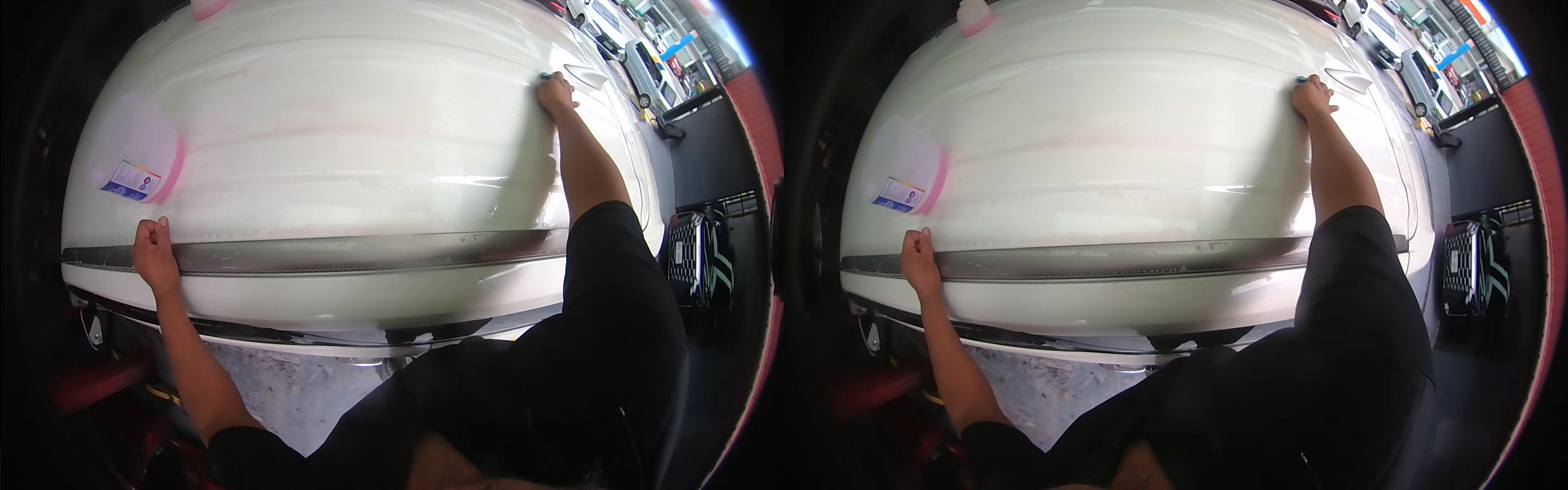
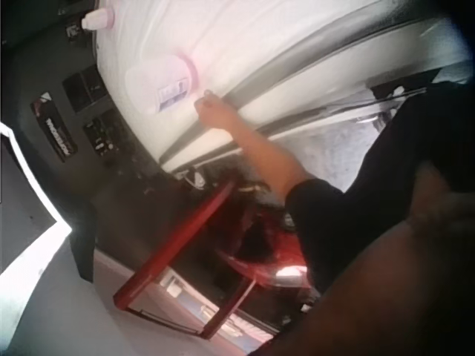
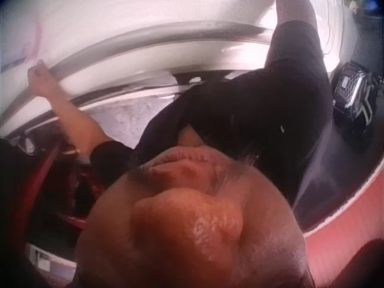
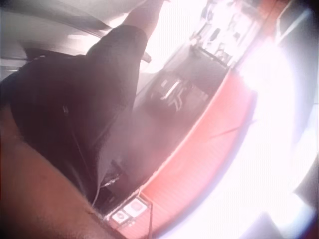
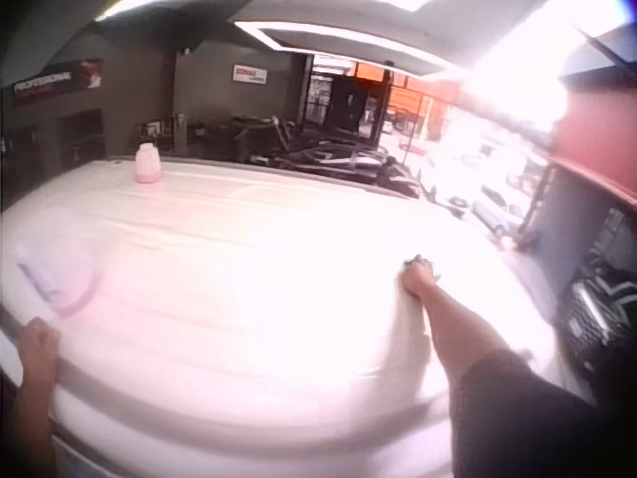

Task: The person cleans the rear trunk lid of a white car. They pour liquid from a pink bottle onto the surface and wipe it with a blue cloth, moving across the lid and around the chrome trim.

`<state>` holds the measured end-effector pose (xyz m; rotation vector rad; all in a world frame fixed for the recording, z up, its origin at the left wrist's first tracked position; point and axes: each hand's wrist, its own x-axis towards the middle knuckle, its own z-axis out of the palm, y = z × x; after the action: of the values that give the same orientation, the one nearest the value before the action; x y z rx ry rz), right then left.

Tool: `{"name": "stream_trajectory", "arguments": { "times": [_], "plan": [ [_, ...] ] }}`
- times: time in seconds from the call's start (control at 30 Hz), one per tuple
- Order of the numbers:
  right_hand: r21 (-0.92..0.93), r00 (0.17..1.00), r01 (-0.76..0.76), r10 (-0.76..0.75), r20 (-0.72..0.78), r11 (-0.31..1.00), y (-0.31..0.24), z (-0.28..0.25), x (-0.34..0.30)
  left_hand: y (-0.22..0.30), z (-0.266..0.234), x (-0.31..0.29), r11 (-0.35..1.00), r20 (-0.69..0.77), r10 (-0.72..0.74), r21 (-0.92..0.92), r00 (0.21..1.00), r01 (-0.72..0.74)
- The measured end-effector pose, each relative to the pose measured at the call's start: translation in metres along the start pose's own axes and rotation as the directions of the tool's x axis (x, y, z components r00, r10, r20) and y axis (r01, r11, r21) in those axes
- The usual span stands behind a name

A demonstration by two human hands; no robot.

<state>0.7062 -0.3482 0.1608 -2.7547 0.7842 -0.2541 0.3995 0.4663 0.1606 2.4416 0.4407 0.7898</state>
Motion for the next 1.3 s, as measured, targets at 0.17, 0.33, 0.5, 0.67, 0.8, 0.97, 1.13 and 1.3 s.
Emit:
{"name": "stream_trajectory", "arguments": {
  "times": [0.17,0.33,0.5,0.67,0.8,0.97,1.13,1.3],
  "plan": [
    [0.229,0.707,0.663,-0.697,0.120,0.712,-0.262,0.033,-0.176,-0.013,-0.004,0.004,0.999,0.026,-0.003,-0.053,1.000,0.004],
    [0.315,0.522,0.794,-0.849,0.086,0.520,-0.342,0.056,-0.224,-0.031,0.008,0.035,0.999,0.111,0.019,-0.032,0.994,-0.016],
    [0.240,0.773,0.607,-0.633,0.044,0.757,-0.196,0.030,-0.109,-0.038,0.006,0.031,0.996,0.110,0.064,-0.066,0.992,-0.057],
    [-0.017,0.947,0.318,-0.319,-0.048,0.948,0.104,-0.030,0.021,-0.044,-0.017,0.009,1.000,0.078,0.012,-0.005,0.997,-0.012],
    [-0.091,0.984,-0.164,0.156,-0.086,0.982,0.232,-0.073,0.087,-0.038,0.002,0.025,0.999,0.041,0.048,0.022,0.998,-0.049],
    [0.114,0.919,0.369,-0.380,0.102,0.923,0.062,-0.037,0.022,-0.032,-0.007,0.033,0.997,0.098,0.019,0.067,0.995,-0.026],
    [0.216,0.792,0.581,-0.606,0.069,0.784,-0.018,-0.022,-0.051,-0.009,0.006,0.026,0.991,0.190,-0.038,0.134,0.981,0.012],
    [0.030,0.985,0.156,-0.157,0.069,0.987,0.134,-0.054,0.039,0.038,0.029,-0.042,0.999,0.138,0.002,-0.042,0.990,0.004]
  ]
}}
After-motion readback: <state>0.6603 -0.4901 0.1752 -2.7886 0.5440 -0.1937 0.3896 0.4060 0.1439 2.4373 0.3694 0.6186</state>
